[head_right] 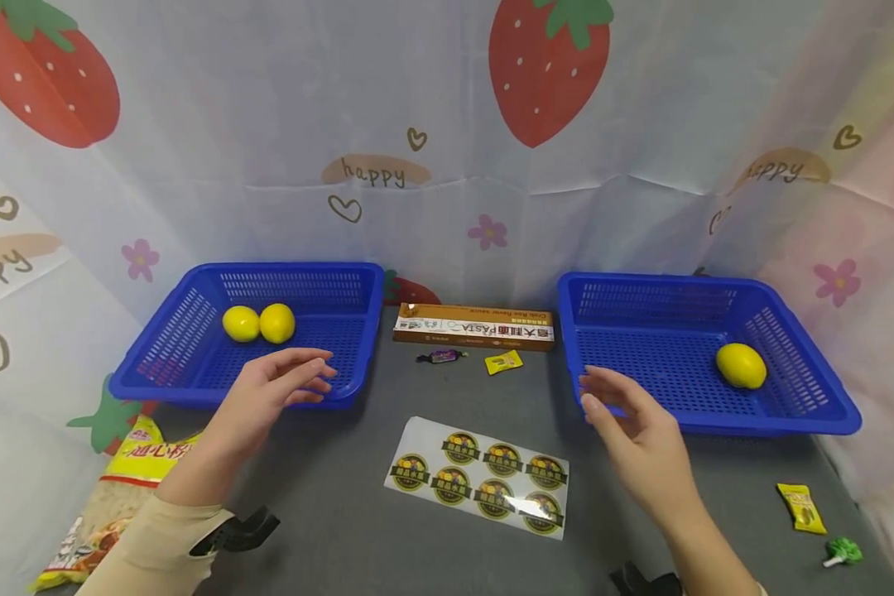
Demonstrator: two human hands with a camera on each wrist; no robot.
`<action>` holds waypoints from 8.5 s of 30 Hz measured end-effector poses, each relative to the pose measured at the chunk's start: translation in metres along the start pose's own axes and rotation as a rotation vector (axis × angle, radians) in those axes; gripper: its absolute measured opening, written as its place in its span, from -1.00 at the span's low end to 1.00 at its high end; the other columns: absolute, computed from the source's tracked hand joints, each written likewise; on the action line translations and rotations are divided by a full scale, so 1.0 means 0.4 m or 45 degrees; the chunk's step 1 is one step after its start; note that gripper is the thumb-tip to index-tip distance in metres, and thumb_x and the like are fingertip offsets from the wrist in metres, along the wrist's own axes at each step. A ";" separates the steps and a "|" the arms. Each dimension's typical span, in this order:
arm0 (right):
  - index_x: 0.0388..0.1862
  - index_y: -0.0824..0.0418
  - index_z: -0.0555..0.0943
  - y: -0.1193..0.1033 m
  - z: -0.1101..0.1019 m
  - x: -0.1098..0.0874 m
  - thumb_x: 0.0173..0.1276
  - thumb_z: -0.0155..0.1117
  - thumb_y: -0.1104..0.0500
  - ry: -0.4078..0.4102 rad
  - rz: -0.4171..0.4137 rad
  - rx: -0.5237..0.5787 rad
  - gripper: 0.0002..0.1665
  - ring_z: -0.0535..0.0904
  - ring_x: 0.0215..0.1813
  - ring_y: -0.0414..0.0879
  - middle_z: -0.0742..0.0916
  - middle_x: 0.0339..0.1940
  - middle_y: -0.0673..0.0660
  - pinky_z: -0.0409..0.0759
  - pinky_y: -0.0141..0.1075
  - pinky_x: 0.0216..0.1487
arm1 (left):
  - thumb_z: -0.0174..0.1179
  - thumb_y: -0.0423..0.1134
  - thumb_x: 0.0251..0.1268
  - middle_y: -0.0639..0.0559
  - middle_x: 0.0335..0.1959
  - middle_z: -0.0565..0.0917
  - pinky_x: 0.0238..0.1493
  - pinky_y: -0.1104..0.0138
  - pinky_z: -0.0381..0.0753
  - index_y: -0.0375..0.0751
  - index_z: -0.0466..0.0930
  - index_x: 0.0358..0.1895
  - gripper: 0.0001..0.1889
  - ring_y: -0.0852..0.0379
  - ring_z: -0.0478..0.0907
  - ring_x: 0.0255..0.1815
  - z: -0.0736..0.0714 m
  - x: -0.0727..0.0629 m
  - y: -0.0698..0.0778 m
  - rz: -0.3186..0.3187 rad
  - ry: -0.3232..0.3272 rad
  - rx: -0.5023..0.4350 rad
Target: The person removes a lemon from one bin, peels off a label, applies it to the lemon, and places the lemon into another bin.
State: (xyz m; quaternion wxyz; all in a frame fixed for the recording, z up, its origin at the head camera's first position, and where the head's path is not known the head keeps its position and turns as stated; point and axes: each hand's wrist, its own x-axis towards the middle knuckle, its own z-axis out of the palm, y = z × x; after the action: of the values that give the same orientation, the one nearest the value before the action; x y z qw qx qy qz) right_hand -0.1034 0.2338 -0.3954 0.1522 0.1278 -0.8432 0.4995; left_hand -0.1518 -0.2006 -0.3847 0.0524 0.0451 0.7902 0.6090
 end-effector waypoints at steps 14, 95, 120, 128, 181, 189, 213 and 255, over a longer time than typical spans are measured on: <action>0.36 0.10 0.51 -0.040 0.231 0.080 0.51 0.27 0.10 -0.178 0.045 0.260 -0.51 0.65 0.18 -0.12 0.69 0.22 0.09 0.68 -0.27 0.11 | 0.09 0.11 0.52 -0.14 0.09 0.66 0.05 0.33 0.69 -0.28 0.48 0.33 -0.42 -0.03 0.63 0.05 -0.078 0.061 0.022 -0.028 0.056 0.023; 0.68 0.15 -0.23 -0.076 0.641 0.202 0.48 0.30 0.00 -0.625 0.222 0.443 0.12 0.40 0.50 0.06 0.37 0.56 0.20 0.42 -0.05 0.45 | 0.24 -0.17 0.40 -0.45 0.42 0.17 0.28 0.06 0.58 -0.54 -0.07 0.51 -0.14 -0.28 0.40 0.28 -0.206 0.386 -0.041 -0.583 -0.038 0.332; 0.53 0.06 0.35 -0.106 0.572 0.214 0.46 0.31 -0.02 -0.307 0.155 0.225 -0.28 0.47 0.39 0.06 0.47 0.47 0.10 0.68 -0.07 0.12 | 0.28 0.00 0.41 -0.31 0.34 0.36 0.23 0.01 0.60 -0.22 0.23 0.51 -0.27 -0.22 0.49 0.28 -0.095 0.207 0.061 -0.193 -0.134 0.136; 0.44 -0.05 0.45 -0.131 0.531 0.205 0.38 0.40 -0.05 -0.237 0.085 0.370 -0.32 0.62 0.20 -0.06 0.62 0.31 -0.03 0.70 -0.27 0.07 | 0.32 -0.02 0.38 -0.30 0.24 0.31 0.12 0.11 0.68 -0.25 0.28 0.45 -0.30 -0.18 0.54 0.18 0.010 0.147 0.055 -0.111 -0.048 -0.012; 0.32 0.07 0.59 0.198 0.305 0.123 0.33 0.44 -0.06 -0.292 0.512 -0.013 -0.39 0.65 0.22 0.12 0.70 0.23 0.17 0.67 -0.01 0.14 | 0.26 -0.06 0.44 -0.14 -0.16 0.71 -0.14 0.23 0.73 -0.32 0.54 0.22 -0.54 -0.01 0.69 -0.23 0.420 0.226 -0.135 -0.264 -0.176 0.019; 0.34 0.10 0.57 0.214 0.304 0.131 0.33 0.44 -0.04 -0.337 0.541 -0.004 -0.38 0.64 0.21 0.12 0.69 0.24 0.19 0.68 -0.05 0.10 | 0.25 -0.07 0.45 -0.11 -0.23 0.71 -0.19 0.24 0.71 -0.33 0.55 0.18 -0.56 0.00 0.67 -0.28 0.427 0.232 -0.144 -0.281 -0.177 0.028; 0.41 0.07 0.50 0.191 0.287 0.126 0.37 0.42 0.02 -0.358 0.501 0.011 -0.34 0.53 0.36 0.18 0.58 0.40 0.17 0.64 0.02 0.18 | 0.21 0.04 0.46 -0.11 -0.10 0.72 -0.10 0.19 0.71 -0.27 0.54 0.23 -0.51 0.01 0.68 -0.17 0.392 0.190 -0.136 -0.212 -0.204 0.148; 0.32 -0.03 0.57 0.046 0.191 0.031 0.21 0.52 -0.12 -0.417 -0.073 -0.177 -0.31 0.56 0.30 0.02 0.61 0.33 0.03 0.64 0.04 0.13 | 0.13 -0.36 0.50 -0.24 -0.20 0.78 -0.07 0.34 0.58 -0.26 0.26 -0.15 -0.81 0.12 0.70 -0.13 0.217 -0.010 -0.079 -0.052 -0.549 -0.189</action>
State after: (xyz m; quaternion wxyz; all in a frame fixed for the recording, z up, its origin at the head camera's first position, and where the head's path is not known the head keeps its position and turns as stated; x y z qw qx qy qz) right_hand -0.1315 0.1741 -0.4402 0.0354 0.2209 -0.8852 0.4079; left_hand -0.1359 -0.1259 -0.4370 0.2356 0.1541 0.7146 0.6404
